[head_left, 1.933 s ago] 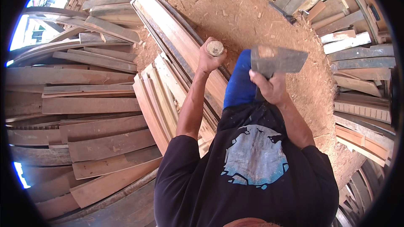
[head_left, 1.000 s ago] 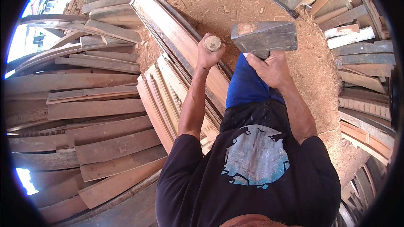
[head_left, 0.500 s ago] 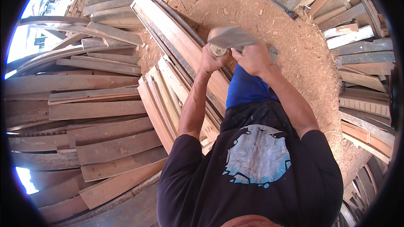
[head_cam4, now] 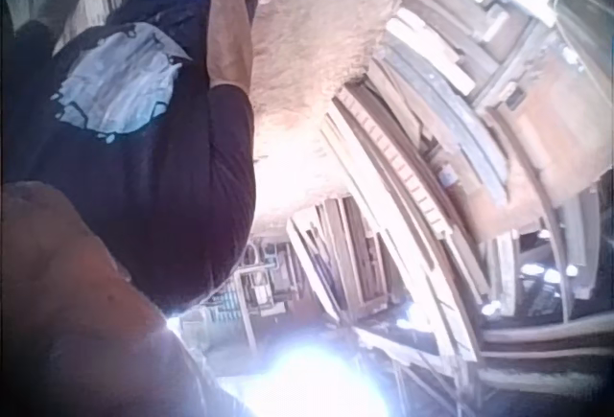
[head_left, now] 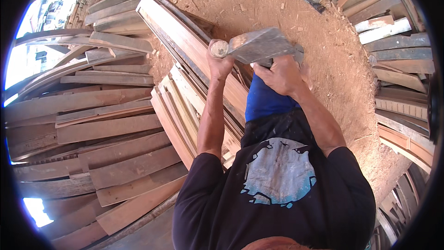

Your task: The person uses a chisel and mallet to carve and shape wooden planks in a workshop. They repeatedly strike the chisel to remove material, then inspect and reposition the planks to continue shaping them.

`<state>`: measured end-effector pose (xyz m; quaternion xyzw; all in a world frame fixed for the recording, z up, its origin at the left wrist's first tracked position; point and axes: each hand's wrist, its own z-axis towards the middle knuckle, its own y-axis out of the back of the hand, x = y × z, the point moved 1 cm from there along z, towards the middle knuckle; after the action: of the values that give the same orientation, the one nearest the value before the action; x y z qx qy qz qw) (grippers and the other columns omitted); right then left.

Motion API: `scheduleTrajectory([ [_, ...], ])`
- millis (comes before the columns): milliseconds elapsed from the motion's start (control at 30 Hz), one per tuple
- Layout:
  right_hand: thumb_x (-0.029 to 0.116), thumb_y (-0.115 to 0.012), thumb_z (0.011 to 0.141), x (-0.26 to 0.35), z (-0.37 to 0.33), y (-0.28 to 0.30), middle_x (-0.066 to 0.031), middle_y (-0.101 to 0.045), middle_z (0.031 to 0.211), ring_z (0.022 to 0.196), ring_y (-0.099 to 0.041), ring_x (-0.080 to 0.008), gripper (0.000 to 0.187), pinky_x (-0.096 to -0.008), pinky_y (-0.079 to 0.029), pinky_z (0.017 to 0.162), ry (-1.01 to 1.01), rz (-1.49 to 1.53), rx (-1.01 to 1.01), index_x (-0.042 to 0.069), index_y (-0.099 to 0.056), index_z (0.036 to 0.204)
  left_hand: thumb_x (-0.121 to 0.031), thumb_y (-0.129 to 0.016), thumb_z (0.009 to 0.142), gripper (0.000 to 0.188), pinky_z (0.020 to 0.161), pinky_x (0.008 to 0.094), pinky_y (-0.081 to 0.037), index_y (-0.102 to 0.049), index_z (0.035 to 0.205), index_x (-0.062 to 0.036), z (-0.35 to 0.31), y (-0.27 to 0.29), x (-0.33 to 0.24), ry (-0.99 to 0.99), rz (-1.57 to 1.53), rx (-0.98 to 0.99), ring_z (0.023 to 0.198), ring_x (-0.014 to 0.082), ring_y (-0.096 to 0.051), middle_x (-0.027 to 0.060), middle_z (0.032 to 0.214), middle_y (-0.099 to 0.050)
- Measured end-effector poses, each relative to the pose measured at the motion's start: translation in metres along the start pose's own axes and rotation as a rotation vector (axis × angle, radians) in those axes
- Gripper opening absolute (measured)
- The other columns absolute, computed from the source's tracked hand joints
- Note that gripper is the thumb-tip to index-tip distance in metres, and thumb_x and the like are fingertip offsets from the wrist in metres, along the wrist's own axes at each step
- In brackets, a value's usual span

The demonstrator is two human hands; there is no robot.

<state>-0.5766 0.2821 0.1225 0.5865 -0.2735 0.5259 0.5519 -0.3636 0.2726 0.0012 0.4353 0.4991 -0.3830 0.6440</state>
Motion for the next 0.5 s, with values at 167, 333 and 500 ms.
scheduleTrajectory([
  [167, 0.013, -0.072, 0.084, 0.002, 0.003, 0.024, -0.0143, -0.071, 0.102, 0.093, -0.068, -0.027, 0.024, -0.0378, -0.052, 0.085, -0.034, 0.086, -0.027, 0.003, -0.07, 0.107, -0.001, -0.075, 0.077, 0.026, 0.068, 0.0245, -0.049, -0.056, 0.094, -0.0059, 0.009, -0.009, -0.015, 0.062, 0.003, 0.16, 0.075, 0.0061, -0.056, -0.0029, 0.081, -0.059],
  [333, 0.01, -0.073, 0.087, -0.014, 0.005, 0.034, -0.009, -0.072, 0.1, 0.09, -0.067, -0.0186, 0.02, -0.0345, -0.053, 0.083, -0.007, 0.117, -0.108, 0.002, -0.071, 0.106, -0.003, -0.075, 0.079, 0.023, 0.067, 0.0245, -0.049, -0.056, 0.092, -0.0062, 0.012, -0.013, -0.003, 0.126, 0.045, 0.197, 0.073, 0.006, -0.056, -0.0035, 0.079, -0.059],
  [500, 0.009, -0.074, 0.088, -0.015, 0.005, 0.043, -0.0073, -0.072, 0.098, 0.088, -0.066, -0.0157, 0.019, -0.0336, -0.053, 0.082, -0.073, 0.111, -0.127, 0.001, -0.071, 0.104, -0.004, -0.075, 0.08, 0.022, 0.067, 0.0247, -0.049, -0.056, 0.092, -0.0063, 0.012, -0.015, -0.001, 0.193, 0.051, 0.209, 0.073, 0.0059, -0.056, -0.0033, 0.079, -0.059],
])
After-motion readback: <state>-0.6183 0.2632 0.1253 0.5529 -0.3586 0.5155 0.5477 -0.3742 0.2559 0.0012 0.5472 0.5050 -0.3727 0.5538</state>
